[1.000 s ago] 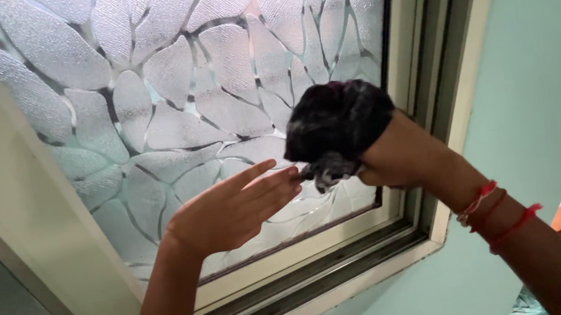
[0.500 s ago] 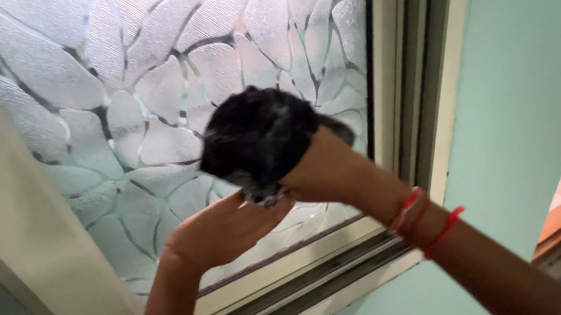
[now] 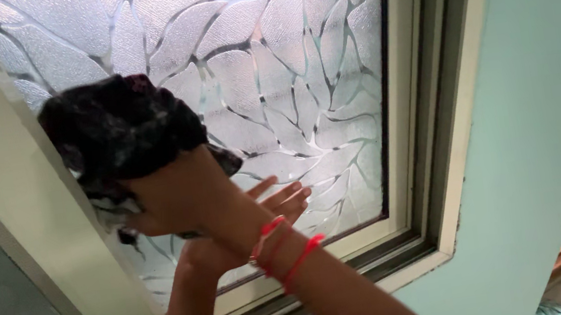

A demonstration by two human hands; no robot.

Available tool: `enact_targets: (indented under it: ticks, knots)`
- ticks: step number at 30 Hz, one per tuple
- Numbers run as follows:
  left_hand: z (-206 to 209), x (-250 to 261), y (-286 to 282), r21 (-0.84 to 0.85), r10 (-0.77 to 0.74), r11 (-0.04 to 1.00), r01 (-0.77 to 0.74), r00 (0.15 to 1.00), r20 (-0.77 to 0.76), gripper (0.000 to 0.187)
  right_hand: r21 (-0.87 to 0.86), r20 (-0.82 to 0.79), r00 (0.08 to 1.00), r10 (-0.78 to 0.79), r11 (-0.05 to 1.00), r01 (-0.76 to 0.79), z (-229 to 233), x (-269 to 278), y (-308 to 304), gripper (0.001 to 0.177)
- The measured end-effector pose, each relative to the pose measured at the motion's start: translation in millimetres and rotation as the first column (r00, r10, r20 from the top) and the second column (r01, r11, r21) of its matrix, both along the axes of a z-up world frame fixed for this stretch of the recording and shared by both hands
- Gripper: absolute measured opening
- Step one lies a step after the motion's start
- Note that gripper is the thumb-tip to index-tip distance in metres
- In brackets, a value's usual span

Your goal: The person cleans a frosted glass window pane using a dark cloth held in their hand, wiping in circular and back-and-forth motions across the glass surface.

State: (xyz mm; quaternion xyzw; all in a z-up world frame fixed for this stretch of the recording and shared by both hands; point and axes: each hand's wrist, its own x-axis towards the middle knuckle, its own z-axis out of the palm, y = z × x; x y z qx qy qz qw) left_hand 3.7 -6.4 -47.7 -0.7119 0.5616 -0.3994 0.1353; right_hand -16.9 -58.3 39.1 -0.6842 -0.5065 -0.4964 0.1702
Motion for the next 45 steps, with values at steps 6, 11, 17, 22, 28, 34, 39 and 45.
enact_targets:
  ticks: [6, 11, 17, 22, 28, 34, 39, 45]
  knots:
    - [3, -19, 6, -0.266, 0.528, 0.848, -0.458, 0.776, 0.346, 0.063, 0.062, 0.002, 0.998, -0.070, 0.996, 0.070, 27, 14, -6, 0.061]
    - [-4, -14, 11, -0.413, 0.397, 0.873, -0.258, 0.868, 0.297, 0.052, 0.133, -0.060, 0.967, -0.247, 0.958, 0.253, 51, 38, -72, 0.064]
    - [-4, -19, 13, -0.639, 0.457, 0.719, -0.272, 0.878, 0.141, 0.051, 0.210, -0.306, 0.830, -0.467, 0.817, 0.537, 92, 53, -181, 0.068]
    - [-7, -20, 21, -0.833, 0.452, 0.510, -0.215, 0.891, 0.046, 0.059, 0.367, 0.043, 0.933, -0.358, 0.874, 0.318, 74, 46, -227, 0.071]
    - [-8, -25, 17, -0.889, 0.437, 0.426, -0.168, 0.899, 0.040, 0.063, 0.475, 0.034, 0.936, -0.351, 0.829, 0.294, 70, 57, -208, 0.075]
    - [-9, -21, 15, -0.860, 0.461, 0.467, -0.203, 0.886, 0.041, 0.061, 0.382, 0.015, 0.937, -0.349, 0.868, 0.317, 50, 61, -143, 0.067]
    - [-24, -6, 18, -0.851, 0.489, 0.497, -0.170, 0.865, 0.114, 0.025, 0.202, 0.050, 0.973, -0.224, 0.957, 0.210, 28, 40, -66, 0.060]
    - [-29, -4, 23, -0.948, 0.084, 0.271, -0.168, 0.985, -0.151, 0.040, 0.050, 0.074, 0.986, -0.151, 0.988, 0.148, 20, 31, -22, 0.053]
